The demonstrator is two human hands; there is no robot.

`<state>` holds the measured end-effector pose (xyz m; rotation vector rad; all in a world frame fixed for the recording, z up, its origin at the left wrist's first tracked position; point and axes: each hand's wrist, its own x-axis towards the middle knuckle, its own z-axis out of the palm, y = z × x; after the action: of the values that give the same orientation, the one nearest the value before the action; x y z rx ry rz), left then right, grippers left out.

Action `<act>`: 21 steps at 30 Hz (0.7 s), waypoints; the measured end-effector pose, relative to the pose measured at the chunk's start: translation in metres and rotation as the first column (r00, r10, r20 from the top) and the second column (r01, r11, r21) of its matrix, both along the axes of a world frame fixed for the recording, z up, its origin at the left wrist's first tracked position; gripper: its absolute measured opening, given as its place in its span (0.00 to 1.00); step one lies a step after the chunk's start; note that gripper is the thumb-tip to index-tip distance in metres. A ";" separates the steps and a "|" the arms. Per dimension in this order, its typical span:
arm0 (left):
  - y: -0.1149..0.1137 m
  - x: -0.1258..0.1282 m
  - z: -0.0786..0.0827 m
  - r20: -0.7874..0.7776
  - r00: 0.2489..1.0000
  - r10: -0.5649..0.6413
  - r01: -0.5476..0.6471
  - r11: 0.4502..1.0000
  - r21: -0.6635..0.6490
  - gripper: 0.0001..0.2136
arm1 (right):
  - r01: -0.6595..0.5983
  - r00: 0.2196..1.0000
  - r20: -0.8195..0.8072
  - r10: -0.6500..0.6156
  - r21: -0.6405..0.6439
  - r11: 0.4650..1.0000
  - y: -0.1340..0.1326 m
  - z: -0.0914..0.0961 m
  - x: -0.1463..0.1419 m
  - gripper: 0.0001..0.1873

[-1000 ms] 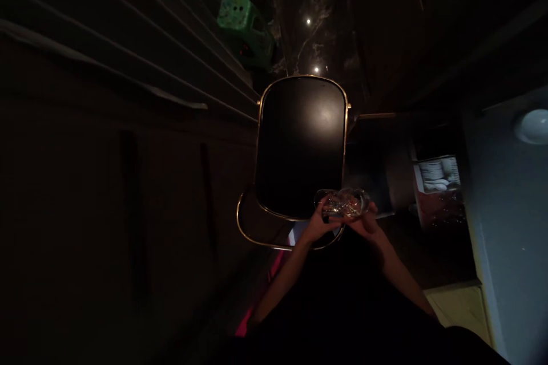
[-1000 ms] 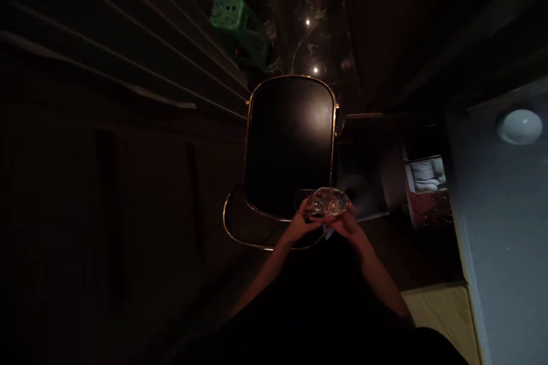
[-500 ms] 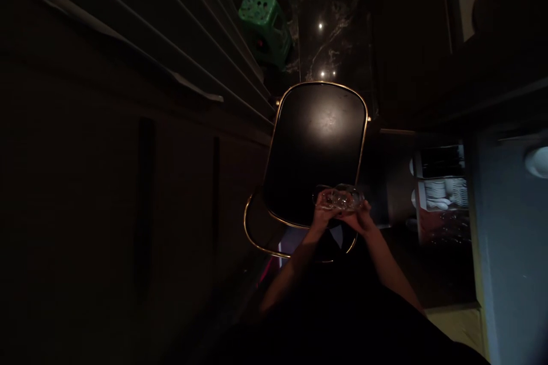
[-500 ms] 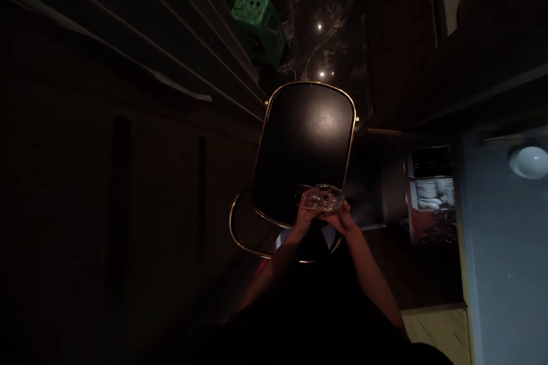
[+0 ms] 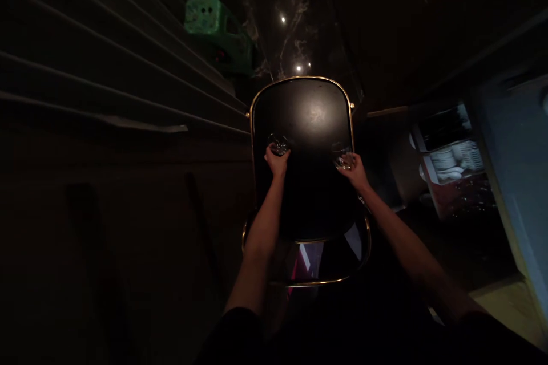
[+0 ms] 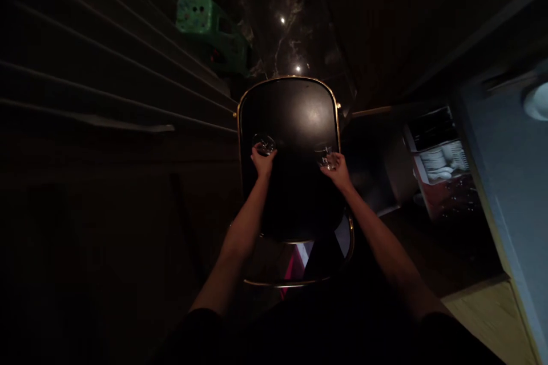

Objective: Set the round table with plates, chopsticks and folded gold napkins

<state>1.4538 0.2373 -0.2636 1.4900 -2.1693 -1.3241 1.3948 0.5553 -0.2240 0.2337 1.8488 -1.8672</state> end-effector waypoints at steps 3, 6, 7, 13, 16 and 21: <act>-0.009 -0.031 -0.010 0.098 0.990 -0.102 0.112 0.989 -0.098 0.35 | -0.092 0.985 -0.140 0.100 0.064 0.994 -0.049 -0.030 -0.028 0.46; -0.005 -0.052 -0.012 0.136 0.979 -0.150 0.169 0.975 -0.142 0.36 | -0.159 0.941 -0.265 0.210 0.203 0.966 -0.096 -0.051 -0.056 0.43; -0.003 -0.057 -0.012 0.148 0.977 -0.150 0.173 0.973 -0.155 0.36 | -0.165 0.923 -0.299 0.241 0.256 0.952 -0.109 -0.056 -0.065 0.42; -0.005 -0.064 -0.012 0.199 0.972 -0.128 0.167 0.967 -0.190 0.42 | -0.148 0.857 -0.383 0.345 0.458 0.876 -0.161 -0.047 -0.102 0.37; 0.014 -0.026 -0.007 0.084 0.988 -0.129 0.139 0.984 -0.115 0.43 | -0.124 0.888 -0.318 0.333 0.531 0.838 -0.176 -0.026 -0.100 0.38; 0.088 0.113 0.028 0.051 0.993 -0.110 0.102 0.986 0.133 0.25 | -0.146 0.901 -0.250 0.354 0.593 0.791 -0.177 -0.001 -0.094 0.38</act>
<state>1.5664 0.3257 -0.2359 1.4952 -2.2662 -1.5020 1.3013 0.3779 -0.2254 -0.1688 2.5111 -1.1870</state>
